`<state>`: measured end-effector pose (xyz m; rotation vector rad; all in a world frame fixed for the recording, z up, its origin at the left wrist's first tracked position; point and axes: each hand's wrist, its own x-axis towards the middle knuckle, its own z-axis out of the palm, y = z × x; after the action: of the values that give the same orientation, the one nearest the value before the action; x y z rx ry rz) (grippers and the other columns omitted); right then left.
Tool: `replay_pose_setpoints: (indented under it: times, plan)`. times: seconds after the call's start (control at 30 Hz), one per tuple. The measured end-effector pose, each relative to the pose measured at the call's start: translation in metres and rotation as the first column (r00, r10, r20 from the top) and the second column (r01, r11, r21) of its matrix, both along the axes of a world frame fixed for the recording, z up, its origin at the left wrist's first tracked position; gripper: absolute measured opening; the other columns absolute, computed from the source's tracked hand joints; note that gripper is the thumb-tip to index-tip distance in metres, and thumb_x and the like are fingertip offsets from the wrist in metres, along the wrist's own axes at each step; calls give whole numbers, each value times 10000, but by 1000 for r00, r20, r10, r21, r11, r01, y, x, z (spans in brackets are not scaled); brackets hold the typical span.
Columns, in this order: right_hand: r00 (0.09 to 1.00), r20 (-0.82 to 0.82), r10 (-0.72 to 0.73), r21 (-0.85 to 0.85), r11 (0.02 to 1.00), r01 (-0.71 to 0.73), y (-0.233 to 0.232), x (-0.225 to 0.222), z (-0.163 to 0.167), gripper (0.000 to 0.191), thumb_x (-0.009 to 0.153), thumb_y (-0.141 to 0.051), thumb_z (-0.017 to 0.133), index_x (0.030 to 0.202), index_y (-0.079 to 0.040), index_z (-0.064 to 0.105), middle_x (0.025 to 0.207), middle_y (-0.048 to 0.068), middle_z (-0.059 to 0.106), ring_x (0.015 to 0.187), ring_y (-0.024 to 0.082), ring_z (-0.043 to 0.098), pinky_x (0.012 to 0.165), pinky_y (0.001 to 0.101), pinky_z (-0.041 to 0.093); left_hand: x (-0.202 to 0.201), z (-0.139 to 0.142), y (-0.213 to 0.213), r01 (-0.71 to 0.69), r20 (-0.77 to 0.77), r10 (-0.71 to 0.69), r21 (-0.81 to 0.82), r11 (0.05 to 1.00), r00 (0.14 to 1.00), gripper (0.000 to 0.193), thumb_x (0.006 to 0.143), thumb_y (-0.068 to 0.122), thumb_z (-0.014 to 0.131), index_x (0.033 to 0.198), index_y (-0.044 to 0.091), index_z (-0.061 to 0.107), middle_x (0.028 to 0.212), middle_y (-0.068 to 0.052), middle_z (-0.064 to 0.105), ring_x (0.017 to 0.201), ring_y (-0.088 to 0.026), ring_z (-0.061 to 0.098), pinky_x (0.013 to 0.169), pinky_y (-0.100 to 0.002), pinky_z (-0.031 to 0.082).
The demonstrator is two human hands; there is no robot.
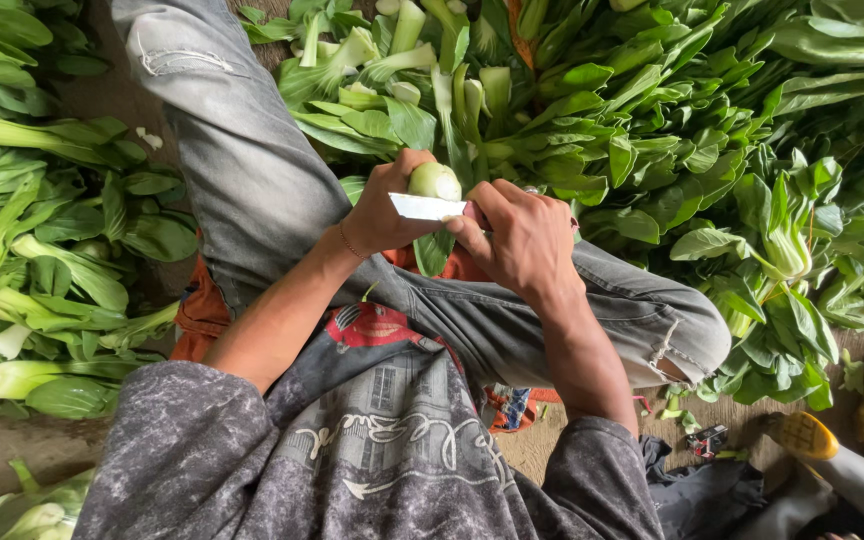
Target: The person sits on the floor among piles of leafy green vegetables and trims the root ends off bok choy heads one at a time using a small knife, dropping the cut bases aside and placing the trimmed heads into an orange mesh sack beside them.
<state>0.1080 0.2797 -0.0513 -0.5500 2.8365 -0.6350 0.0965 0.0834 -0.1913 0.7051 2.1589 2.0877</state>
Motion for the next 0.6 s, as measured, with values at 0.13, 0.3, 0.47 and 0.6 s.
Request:
replay_pose_setpoints:
  times: [0.13,0.3,0.47,0.6]
  plan:
    - [1000,12,-5,-12,1000,5,-1,2,-2,423,989,-486,648,857,-87,602,768,83,612,659,335,633,590,450,482,-2,1,-2,4,-77,-4,7,1000,997,619,876,356,910,1195,57,471,986,-103,686,812,-223,710,725,-342,573]
    - [999,-32,-37,-31,999,36,4,4,-6,403,1015,-424,611,835,-65,582,769,109,617,683,360,632,592,468,470,-3,13,-6,35,-91,-34,13,999,995,532,911,270,887,1181,72,473,990,-103,679,839,-265,705,732,-353,554]
    - [976,111,-187,10,982,187,31,-25,-20,434,1077,-402,558,852,-32,581,732,175,606,692,422,597,608,496,450,5,31,-2,103,-207,-76,125,987,975,518,829,242,865,1155,88,493,966,-118,660,816,-286,668,739,-375,541]
    - [958,203,-201,-124,965,229,41,-21,-34,459,1099,-368,531,844,14,549,668,197,529,634,379,542,609,441,430,4,30,-2,62,-169,-38,140,988,985,465,894,201,847,1175,76,499,970,-102,657,825,-242,678,734,-355,550]
